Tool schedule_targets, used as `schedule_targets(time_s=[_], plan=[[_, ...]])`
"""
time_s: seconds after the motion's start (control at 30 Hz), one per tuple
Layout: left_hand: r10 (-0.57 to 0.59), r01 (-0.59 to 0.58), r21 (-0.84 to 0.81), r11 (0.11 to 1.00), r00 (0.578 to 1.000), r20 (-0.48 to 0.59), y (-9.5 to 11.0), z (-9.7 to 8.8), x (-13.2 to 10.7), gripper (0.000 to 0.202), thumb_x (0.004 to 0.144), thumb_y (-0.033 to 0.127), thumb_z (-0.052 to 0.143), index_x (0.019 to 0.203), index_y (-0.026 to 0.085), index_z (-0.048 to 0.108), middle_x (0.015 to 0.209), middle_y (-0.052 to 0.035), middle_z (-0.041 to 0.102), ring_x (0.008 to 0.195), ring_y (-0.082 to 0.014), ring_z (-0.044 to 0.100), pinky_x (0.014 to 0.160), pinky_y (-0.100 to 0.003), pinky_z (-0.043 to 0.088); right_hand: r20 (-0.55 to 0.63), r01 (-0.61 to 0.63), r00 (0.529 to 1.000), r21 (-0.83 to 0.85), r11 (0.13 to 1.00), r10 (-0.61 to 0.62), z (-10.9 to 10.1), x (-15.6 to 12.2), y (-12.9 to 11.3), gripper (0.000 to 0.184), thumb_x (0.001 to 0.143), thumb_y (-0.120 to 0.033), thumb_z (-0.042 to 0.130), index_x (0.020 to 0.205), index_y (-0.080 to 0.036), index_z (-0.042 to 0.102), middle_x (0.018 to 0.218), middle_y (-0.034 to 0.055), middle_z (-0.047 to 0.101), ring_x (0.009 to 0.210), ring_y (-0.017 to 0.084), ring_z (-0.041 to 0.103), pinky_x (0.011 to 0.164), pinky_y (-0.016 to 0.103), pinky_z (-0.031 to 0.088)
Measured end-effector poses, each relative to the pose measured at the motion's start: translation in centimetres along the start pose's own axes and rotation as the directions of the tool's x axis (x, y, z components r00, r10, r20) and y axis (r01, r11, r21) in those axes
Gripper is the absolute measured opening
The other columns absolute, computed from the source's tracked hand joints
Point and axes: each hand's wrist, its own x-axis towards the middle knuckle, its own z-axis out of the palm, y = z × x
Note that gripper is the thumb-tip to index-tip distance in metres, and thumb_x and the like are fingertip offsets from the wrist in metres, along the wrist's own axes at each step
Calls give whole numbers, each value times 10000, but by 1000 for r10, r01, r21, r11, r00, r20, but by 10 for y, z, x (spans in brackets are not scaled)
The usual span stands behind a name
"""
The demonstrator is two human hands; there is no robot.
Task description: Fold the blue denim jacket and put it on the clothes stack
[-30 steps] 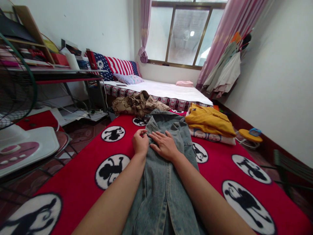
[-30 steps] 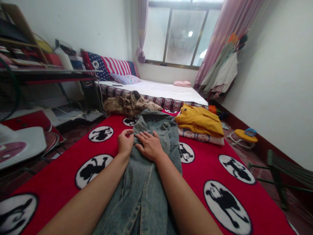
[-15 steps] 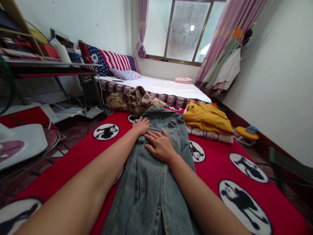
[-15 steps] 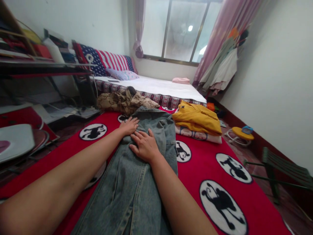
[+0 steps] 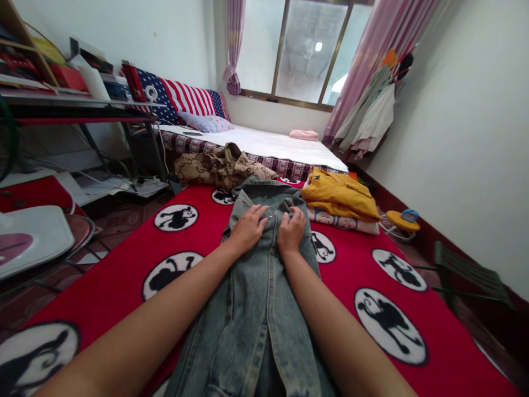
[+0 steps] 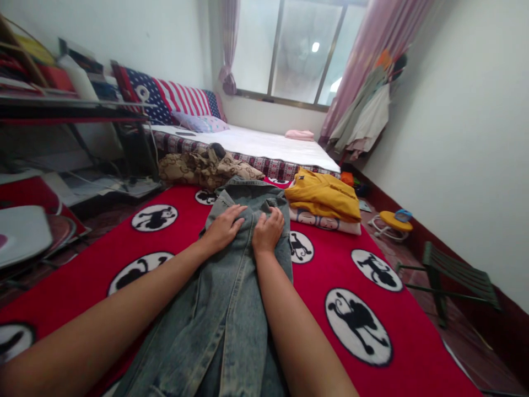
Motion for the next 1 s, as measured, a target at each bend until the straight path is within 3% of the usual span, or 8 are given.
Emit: schedule_targets(time_s=[0.1,0.2,0.37,0.5,0.67,0.77,0.9,1.0], plan=[[-1,-4,-97,995,999,-54,-5,7,-14,364,929,200,459,1245,88,602,1299,-161,598,1247,-248,531,1087,-396,399,19,-76,997,14,997,76,-1,2,1,341,824,-156,422,1137,-94,542,1185,188,584,1170,271,513,1041,387,373],[5,-17,-129,992,996,-89,-5,2,-18,269,934,190,471,1093,112,673,1148,-124,666,1114,-211,602,1009,-341,457,41,-142,989,-23,990,142,-5,2,2,358,804,-136,422,1142,-82,528,1188,217,565,1166,284,521,1027,403,387],[84,-89,-28,996,986,-141,6,-12,-27,251,891,374,616,946,150,715,954,-87,690,969,-231,618,906,-364,475,147,-96,984,-61,994,104,-29,-13,7,395,829,-220,500,1201,-86,518,1203,219,568,1076,294,577,968,422,437],[68,-57,120,991,993,-91,10,-15,-33,282,822,424,696,948,173,723,962,-85,701,984,-272,612,884,-399,464,271,38,962,-204,978,19,-59,-34,3,539,834,-328,589,1312,-103,484,1190,193,583,1116,328,551,964,451,434],[29,-33,-45,998,997,-74,8,-12,-33,224,827,331,698,973,161,703,970,-91,705,974,-259,636,868,-368,487,371,101,928,-200,975,-20,-84,-51,-4,496,812,-265,608,1288,-136,544,1170,167,592,1117,301,552,953,426,447],[16,-26,-136,990,997,-76,6,-11,-34,250,834,303,683,1035,156,683,1018,-92,707,967,-239,650,881,-354,496,405,37,914,-119,992,15,-95,-53,-1,453,781,-247,619,1219,-140,586,1096,139,628,1037,274,598,907,405,479],[-11,2,-205,979,999,-42,5,-8,-33,325,860,334,637,1122,142,650,1106,-115,701,987,-240,657,913,-375,499,488,-124,867,9,992,104,-111,-60,1,408,759,-333,649,1139,-186,618,955,69,685,883,238,649,815,383,519],[-21,17,-252,967,1000,-14,3,-8,-35,352,877,340,594,1161,136,629,1146,-127,687,1044,-246,643,953,-398,488,550,-158,830,82,984,87,-123,-71,-4,460,702,-365,709,1124,-199,630,1056,74,696,982,249,643,897,404,495]])
